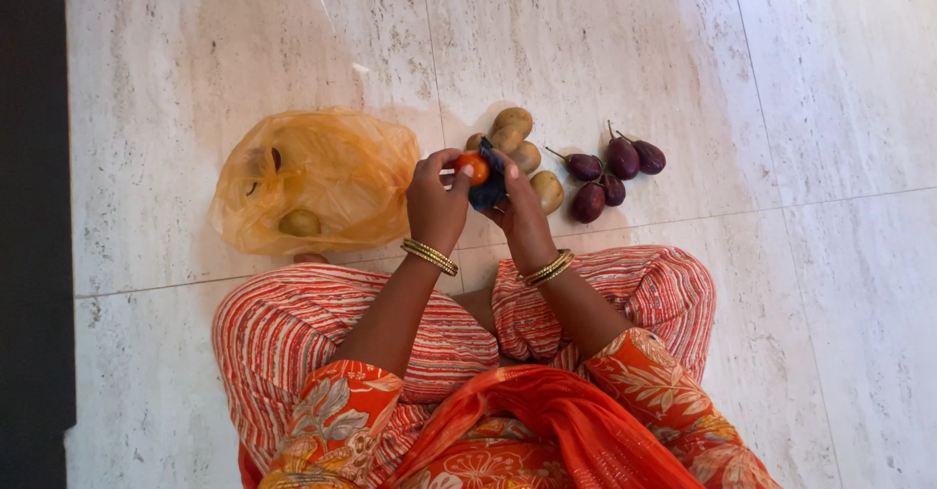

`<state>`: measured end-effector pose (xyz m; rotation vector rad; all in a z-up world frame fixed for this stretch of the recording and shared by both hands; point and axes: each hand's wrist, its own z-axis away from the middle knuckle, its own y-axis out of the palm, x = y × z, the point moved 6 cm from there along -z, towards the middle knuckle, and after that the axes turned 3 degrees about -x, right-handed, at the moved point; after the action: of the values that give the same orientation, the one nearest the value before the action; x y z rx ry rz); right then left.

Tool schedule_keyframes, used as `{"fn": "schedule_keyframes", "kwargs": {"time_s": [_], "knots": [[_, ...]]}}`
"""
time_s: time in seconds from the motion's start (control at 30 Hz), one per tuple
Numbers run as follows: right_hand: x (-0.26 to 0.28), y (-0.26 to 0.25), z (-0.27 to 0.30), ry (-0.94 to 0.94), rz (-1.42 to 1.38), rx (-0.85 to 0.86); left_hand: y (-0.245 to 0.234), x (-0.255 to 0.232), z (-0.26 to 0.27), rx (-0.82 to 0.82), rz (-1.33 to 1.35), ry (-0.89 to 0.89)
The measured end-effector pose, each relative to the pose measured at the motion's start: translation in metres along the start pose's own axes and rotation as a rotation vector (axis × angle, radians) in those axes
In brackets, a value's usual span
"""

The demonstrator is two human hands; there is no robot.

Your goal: The person sits on the floor and cleans vegetables using a blue cloth. They wipe eggplants, tomatoes, and potatoes one by one, placing the cleaned items on the floor next to the others.

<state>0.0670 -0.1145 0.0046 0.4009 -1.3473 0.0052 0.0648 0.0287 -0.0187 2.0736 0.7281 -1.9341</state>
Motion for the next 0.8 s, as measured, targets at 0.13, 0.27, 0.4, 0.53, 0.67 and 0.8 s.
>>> {"fn": "schedule_keyframes", "kwargs": {"time_s": [0.13, 0.27, 0.4, 0.53, 0.67, 0.8], "knots": [[0.013, 0.01, 0.009, -0.154, 0.278, 0.054, 0.003, 0.004, 0.001, 0.009, -0.07, 0.029], [0.019, 0.018, 0.011, -0.365, 0.48, 0.132, 0.002, -0.006, 0.004, -0.025, -0.198, 0.179], [0.017, 0.013, 0.008, -0.34, 0.445, 0.125, 0.002, -0.011, 0.007, 0.084, -0.199, 0.087], [-0.002, -0.005, 0.0, 0.02, 0.034, -0.023, 0.007, -0.027, 0.012, 0.16, -0.136, 0.142], [-0.005, -0.004, -0.007, 0.09, -0.293, 0.044, 0.006, -0.034, 0.015, 0.115, -0.036, 0.2], [-0.003, 0.0, -0.004, 0.101, -0.244, 0.029, 0.002, -0.024, 0.012, 0.034, -0.019, 0.131]]}}
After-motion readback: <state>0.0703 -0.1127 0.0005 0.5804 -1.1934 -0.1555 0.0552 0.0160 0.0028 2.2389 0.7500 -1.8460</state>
